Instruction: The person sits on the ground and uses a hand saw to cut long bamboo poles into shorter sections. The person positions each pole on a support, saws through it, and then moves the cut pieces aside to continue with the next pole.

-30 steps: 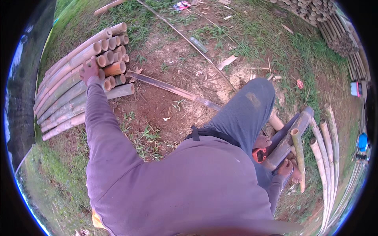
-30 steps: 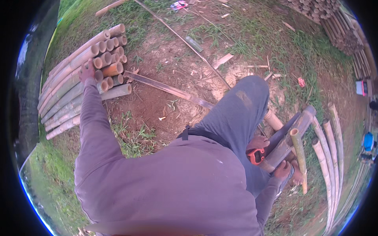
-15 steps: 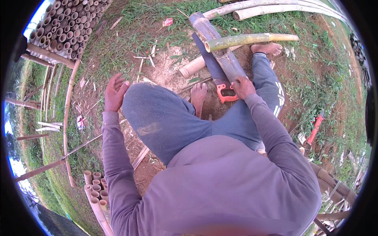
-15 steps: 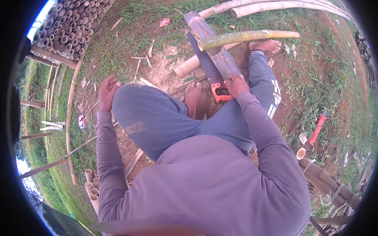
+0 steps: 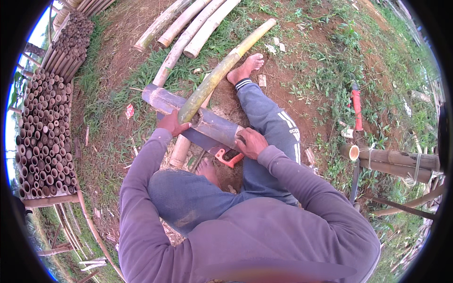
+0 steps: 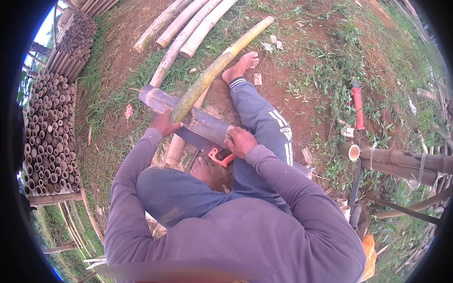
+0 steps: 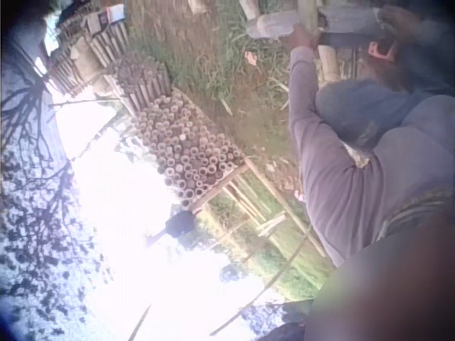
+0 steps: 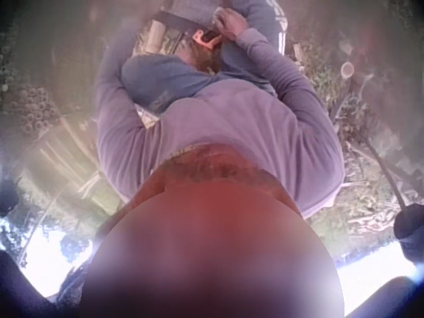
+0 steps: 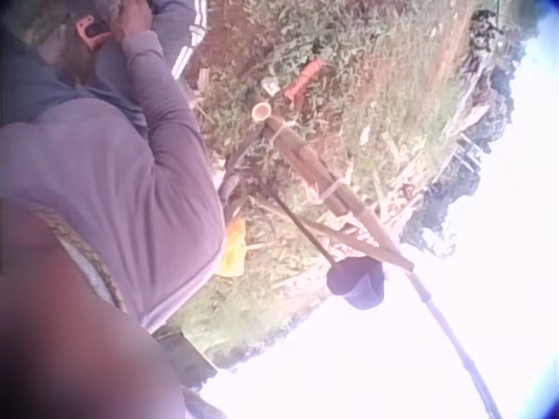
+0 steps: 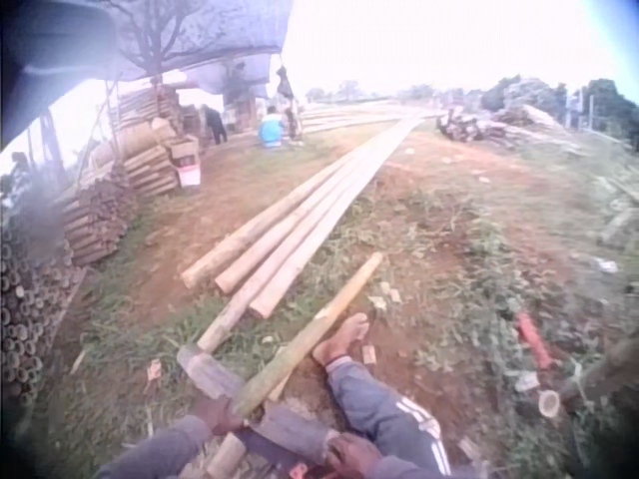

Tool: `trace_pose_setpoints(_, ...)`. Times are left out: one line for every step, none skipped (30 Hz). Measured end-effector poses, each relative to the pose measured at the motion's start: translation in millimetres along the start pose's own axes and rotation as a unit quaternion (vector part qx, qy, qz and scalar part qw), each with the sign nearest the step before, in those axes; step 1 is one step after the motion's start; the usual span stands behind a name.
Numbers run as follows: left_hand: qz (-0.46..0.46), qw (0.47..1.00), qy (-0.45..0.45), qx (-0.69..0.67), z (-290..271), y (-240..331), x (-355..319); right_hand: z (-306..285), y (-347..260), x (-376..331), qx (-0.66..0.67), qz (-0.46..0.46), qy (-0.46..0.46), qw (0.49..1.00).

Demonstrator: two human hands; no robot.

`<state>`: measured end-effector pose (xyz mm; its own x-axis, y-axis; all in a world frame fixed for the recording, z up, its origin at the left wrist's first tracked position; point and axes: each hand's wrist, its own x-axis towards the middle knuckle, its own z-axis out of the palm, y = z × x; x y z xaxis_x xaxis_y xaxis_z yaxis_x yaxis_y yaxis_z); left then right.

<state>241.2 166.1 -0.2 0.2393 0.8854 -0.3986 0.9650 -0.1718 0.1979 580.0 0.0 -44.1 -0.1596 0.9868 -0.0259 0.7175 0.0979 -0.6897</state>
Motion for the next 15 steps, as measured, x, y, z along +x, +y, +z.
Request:
trace_pose_setpoints(0.014,1.0,-0.001,0.009,-2,6,-4,-1,1,0,0.006,0.005,-0.003,1.0)
trace_pose_setpoints(0.021,1.0,0.012,-0.006,-3,6,-12,-2,2,1,0.01,0.015,-0.006,1.0)
trace_pose_setpoints(0.023,0.999,0.027,-0.021,-4,1,-25,-4,0,1,0.014,0.021,-0.012,1.0)
trace_pose_setpoints(0.024,0.998,0.042,-0.038,-5,-4,-40,-5,0,2,0.017,0.026,-0.018,0.999)
trace_pose_setpoints(0.007,0.999,0.037,-0.037,-11,-7,-62,-5,3,2,0.021,0.031,-0.018,0.999)
trace_pose_setpoints(-0.014,0.999,0.031,-0.034,-12,-16,-86,-5,6,3,0.028,0.033,-0.018,0.999)
trace_pose_setpoints(-0.032,0.999,0.031,0.001,-1,-39,-110,-3,8,4,0.037,0.035,-0.022,0.998)
trace_pose_setpoints(-0.05,0.998,0.029,0.037,12,-72,-138,-2,10,5,0.037,0.036,-0.025,0.998)
trace_pose_setpoints(-0.049,0.996,0.071,0.039,34,-121,-172,0,11,7,0.038,0.036,-0.03,0.998)
trace_pose_setpoints(-0.049,0.992,0.113,0.041,54,-164,-210,3,10,9,0.04,0.034,-0.035,0.998)
trace_pose_setpoints(-0.081,0.989,0.111,0.049,54,-177,-245,2,8,11,0.038,0.044,-0.046,0.997)
trace_pose_setpoints(-0.112,0.986,0.11,0.058,50,-186,-275,3,8,12,0.031,0.043,-0.045,0.998)
trace_pose_setpoints(-0.14,0.983,0.088,0.079,55,-199,-301,4,7,13,0.025,0.038,-0.047,0.998)
trace_pose_setpoints(-0.166,0.979,0.065,0.1,59,-212,-325,6,5,12,0.018,0.034,-0.049,0.998)
trace_pose_setpoints(-0.193,0.973,0.043,0.117,65,-220,-345,3,-3,13,0.003,0.041,-0.058,0.997)
